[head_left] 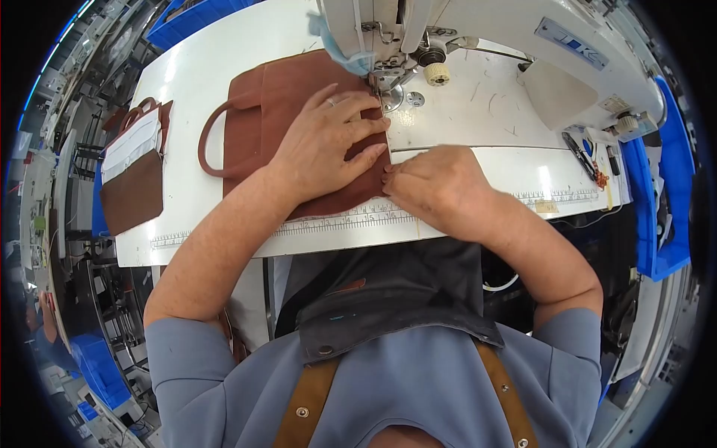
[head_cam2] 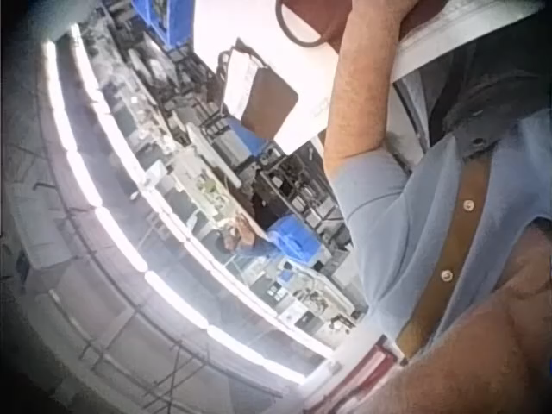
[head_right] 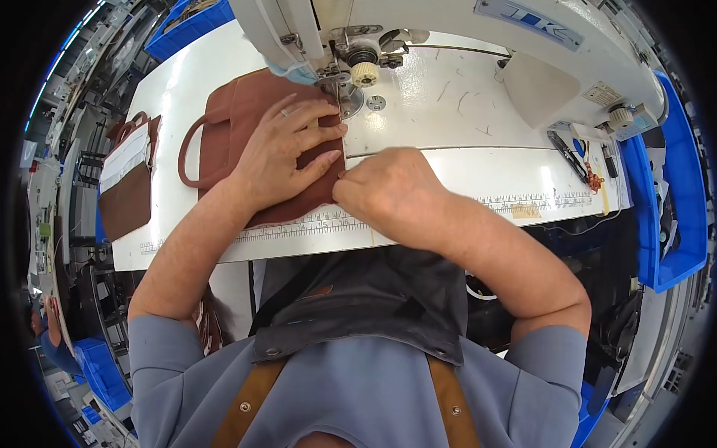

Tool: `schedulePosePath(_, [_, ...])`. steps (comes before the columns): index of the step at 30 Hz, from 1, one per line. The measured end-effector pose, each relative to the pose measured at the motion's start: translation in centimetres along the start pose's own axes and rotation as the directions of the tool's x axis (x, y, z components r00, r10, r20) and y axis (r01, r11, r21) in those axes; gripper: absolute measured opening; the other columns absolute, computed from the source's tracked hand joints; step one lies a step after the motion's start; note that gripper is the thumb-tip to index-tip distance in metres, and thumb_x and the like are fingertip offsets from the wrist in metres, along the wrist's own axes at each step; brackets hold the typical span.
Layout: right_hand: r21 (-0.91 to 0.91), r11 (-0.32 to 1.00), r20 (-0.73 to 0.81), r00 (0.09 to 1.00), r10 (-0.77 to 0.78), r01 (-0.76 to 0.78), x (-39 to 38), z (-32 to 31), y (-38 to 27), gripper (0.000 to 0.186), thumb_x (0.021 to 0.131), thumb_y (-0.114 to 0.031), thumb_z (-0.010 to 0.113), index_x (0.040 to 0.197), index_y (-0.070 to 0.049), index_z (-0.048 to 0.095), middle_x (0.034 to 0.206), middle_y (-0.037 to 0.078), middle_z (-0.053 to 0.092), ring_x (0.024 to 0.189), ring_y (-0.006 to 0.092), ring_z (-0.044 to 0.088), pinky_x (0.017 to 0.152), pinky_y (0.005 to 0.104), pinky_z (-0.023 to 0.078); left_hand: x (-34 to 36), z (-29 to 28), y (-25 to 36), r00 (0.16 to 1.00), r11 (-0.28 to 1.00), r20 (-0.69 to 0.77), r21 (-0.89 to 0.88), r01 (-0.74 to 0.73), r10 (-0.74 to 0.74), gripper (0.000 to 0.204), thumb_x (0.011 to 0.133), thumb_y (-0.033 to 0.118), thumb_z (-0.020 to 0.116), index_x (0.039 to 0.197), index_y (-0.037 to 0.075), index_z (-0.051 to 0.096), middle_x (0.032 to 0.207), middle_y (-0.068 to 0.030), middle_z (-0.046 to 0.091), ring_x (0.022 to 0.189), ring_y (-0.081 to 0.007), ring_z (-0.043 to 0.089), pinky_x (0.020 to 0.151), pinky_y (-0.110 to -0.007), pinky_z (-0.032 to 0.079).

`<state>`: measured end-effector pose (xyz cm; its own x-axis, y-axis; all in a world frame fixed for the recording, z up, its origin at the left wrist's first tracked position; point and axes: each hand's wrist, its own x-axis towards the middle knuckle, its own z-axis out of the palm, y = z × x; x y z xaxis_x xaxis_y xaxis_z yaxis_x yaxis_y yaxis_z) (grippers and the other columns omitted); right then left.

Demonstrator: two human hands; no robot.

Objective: The recorder is using an industrial sewing machine to stitch a leather bag.

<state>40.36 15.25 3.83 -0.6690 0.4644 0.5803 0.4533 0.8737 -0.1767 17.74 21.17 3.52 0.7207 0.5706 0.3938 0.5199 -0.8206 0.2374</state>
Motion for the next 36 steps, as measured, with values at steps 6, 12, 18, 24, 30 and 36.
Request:
schedulePosePath(6, [0.058,0.997,0.026,0.999,0.043,-0.044,1.6,0.2,2.9,0.018,0.08,-0.015,0.074,0.072,-0.008,0.059,0.064,0.007,0.061,0.061,0.0279,0.065,0.057,0.0418,0.052,1.0,1.1,-3.1,0.993,0.999,-0.111,0.012,-0.043,0.044,0.03,0.087,0.018,0.074,0.114,0.006,0.075,0.12,-0.0106,0.072,0.114,-0.0301,0.067,0.101,-0.042,0.053])
schedulePosePath(12, [0.026,0.999,-0.014,0.999,0.047,-0.046,2.6,1.4,5.2,0.012,0.081,-0.015,0.073,0.076,-0.008,0.065,0.068,0.007,0.065,0.066,0.0289,0.067,0.061,0.0427,0.053,3.0,0.7,-5.3,0.986,0.998,-0.158,-0.038,-0.054,0.047,0.019,0.086,0.012,0.073,0.1,0.002,0.078,0.102,-0.0147,0.076,0.094,-0.0305,0.073,0.082,-0.038,0.059])
schedulePosePath(18, [0.025,0.997,-0.12,0.99,0.081,-0.079,3.2,2.6,6.1,0.008,0.082,-0.017,0.074,0.082,-0.009,0.07,0.073,0.006,0.068,0.069,0.0283,0.068,0.062,0.0428,0.053,3.7,0.0,-7.2,0.981,0.985,-0.154,0.141,-0.097,0.119,0.018,0.087,0.021,0.071,0.093,0.007,0.079,0.086,-0.0118,0.074,0.088,-0.0315,0.07,0.087,-0.043,0.055])
schedulePosePath(24, [0.122,0.977,-0.131,0.973,0.191,-0.176,2.5,2.3,6.7,0.006,0.082,-0.017,0.074,0.083,-0.011,0.073,0.077,0.004,0.07,0.074,0.0263,0.07,0.064,0.0419,0.054,0.6,-1.6,-2.8,0.997,0.989,-0.064,-0.14,-0.043,0.035,0.027,0.082,0.007,0.073,0.109,0.006,0.075,0.117,-0.0105,0.074,0.116,-0.0313,0.067,0.099,-0.042,0.054])
schedulePosePath(30, [0.022,0.994,-0.076,0.992,0.104,-0.103,2.1,1.5,6.4,0.008,0.081,-0.017,0.075,0.082,-0.009,0.074,0.081,0.004,0.072,0.075,0.0261,0.071,0.065,0.0415,0.055,-1.1,-1.3,-2.3,0.996,0.981,0.061,-0.188,-0.047,0.059,0.052,0.076,-0.012,0.061,0.124,0.006,0.071,0.136,-0.0096,0.067,0.129,-0.0313,0.061,0.113,-0.044,0.048])
schedulePosePath(36, [-0.018,0.991,-0.055,0.99,0.133,-0.134,2.3,0.5,5.9,0.011,0.081,-0.015,0.074,0.089,-0.009,0.077,0.081,0.005,0.071,0.074,0.0279,0.069,0.067,0.0431,0.055,-0.5,-1.7,-3.4,0.981,0.983,0.119,-0.118,-0.138,0.152,0.052,0.083,-0.008,0.055,0.13,0.009,0.071,0.139,-0.0106,0.065,0.13,-0.0317,0.06,0.113,-0.043,0.047])
